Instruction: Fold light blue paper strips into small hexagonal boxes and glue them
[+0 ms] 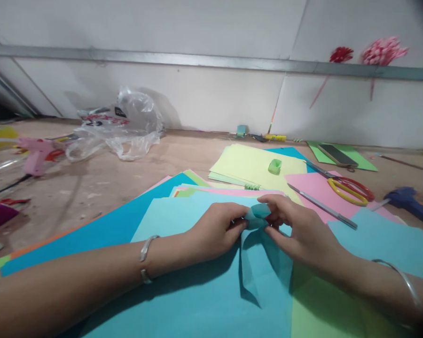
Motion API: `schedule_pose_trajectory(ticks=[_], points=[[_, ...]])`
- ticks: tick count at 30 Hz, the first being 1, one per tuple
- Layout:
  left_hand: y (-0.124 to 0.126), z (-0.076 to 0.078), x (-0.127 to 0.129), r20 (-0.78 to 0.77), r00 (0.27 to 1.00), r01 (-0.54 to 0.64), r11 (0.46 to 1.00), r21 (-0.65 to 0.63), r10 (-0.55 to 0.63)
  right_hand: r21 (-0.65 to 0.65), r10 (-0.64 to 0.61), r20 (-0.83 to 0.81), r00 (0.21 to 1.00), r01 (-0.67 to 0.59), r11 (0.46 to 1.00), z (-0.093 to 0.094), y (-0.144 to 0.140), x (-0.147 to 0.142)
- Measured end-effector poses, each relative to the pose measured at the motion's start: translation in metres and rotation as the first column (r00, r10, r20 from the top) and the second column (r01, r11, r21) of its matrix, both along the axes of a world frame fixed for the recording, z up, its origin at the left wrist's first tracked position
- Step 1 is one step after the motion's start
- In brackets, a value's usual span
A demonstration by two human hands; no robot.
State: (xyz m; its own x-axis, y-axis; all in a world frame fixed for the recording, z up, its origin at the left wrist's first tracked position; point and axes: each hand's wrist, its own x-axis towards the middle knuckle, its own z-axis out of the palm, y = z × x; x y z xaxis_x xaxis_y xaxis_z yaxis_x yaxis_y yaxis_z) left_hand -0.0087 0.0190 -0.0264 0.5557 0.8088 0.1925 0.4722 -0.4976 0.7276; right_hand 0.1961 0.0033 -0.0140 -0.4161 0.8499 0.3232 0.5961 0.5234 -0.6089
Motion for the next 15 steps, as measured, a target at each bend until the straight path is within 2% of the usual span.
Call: schedule_pose_trajectory(ticks=[5, 8, 11, 13, 15], points=[[0.0, 0.001, 0.001, -0.03, 1.0, 0.008, 1.0, 0.018, -0.008, 0.037, 0.042, 0.011, 0.999, -0.043, 0.998, 0.004, -0.003, -0.002], [-0.002, 0.003, 0.003, 0.024, 1.0, 0.005, 1.0, -0.027, -0.005, 0.087, 0.05, 0.059, 0.997, -0.055, 0.995, 0.009, -0.003, -0.002], [-0.002, 0.003, 0.004, 0.145, 0.989, 0.012, 0.978, -0.206, 0.019, 0.151, 0.064, 0.108, 0.992, -0.08, 0.985, 0.011, -0.002, -0.001], [-0.002, 0.002, 0.005, 0.219, 0.975, 0.044, 0.938, -0.343, 0.034, 0.184, 0.074, 0.152, 0.986, -0.101, 0.978, 0.01, -0.002, 0.0], [-0.001, 0.0, 0.006, 0.269, 0.962, 0.08, 0.902, -0.424, 0.041, 0.199, 0.073, 0.181, 0.981, -0.109, 0.974, 0.009, -0.002, 0.001]])
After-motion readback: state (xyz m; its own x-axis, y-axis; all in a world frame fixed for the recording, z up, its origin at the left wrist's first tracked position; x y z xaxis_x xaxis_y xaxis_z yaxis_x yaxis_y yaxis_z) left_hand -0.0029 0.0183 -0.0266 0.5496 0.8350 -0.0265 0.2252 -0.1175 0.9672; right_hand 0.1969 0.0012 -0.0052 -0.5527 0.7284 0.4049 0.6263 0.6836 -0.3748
